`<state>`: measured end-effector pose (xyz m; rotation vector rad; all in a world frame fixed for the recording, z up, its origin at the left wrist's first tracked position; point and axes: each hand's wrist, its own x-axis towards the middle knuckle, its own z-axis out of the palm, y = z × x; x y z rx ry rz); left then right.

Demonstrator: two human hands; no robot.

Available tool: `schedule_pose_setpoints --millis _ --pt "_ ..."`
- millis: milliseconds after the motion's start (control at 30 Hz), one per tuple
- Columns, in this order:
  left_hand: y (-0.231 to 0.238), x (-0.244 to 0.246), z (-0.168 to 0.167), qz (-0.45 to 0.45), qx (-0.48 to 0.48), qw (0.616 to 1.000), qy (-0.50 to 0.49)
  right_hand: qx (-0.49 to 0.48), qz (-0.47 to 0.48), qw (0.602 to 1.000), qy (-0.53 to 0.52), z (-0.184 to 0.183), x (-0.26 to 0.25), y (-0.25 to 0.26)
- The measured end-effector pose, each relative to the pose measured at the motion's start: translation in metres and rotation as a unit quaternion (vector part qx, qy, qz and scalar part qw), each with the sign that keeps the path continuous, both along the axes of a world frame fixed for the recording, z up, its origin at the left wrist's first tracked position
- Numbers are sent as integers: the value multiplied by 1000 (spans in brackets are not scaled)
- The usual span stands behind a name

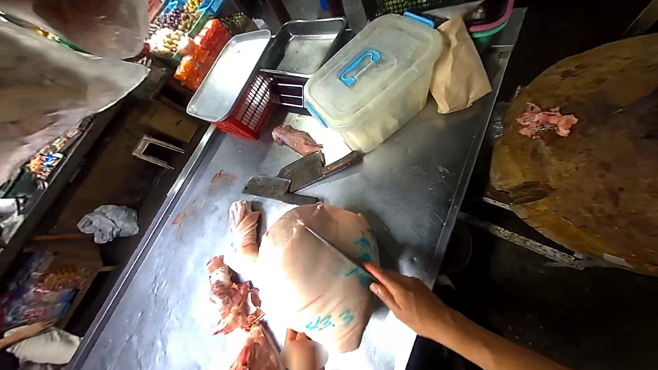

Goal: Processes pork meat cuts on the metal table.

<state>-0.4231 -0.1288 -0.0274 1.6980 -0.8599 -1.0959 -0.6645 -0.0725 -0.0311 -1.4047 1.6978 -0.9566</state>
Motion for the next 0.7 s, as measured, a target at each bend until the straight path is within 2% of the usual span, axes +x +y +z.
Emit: schedule_pose_setpoints --millis 67,133,167,267,333,400,467,600,700 --pt "-1 2 1 -14 11 1000 11 107 6 993 -38 -20 -30 -15" --pt "3 0 0 5 14 1000 15 208 22 974 -91 -21 -59 -24" --pt "1 -4 -1 18 12 1000 11 207 29 973 -100 -14 -66 -26" --pt "3 -8 -3 34 20 999 9 124 89 984 -90 10 -60 -17" --pt "0 -2 -1 26 10 999 19 111 103 987 -62 -6 -58 -20" --pt "-2 4 -2 11 4 1000 28 179 90 977 -69 -21 -76 -39" --pt "4 4 3 9 15 1000 20 251 93 960 -88 -16 -90 -51" --pt "13 0 -3 30 18 998 47 198 140 963 -120 19 -76 -49" --pt "24 12 -11 32 19 998 58 289 136 939 -130 14 -89 -65"
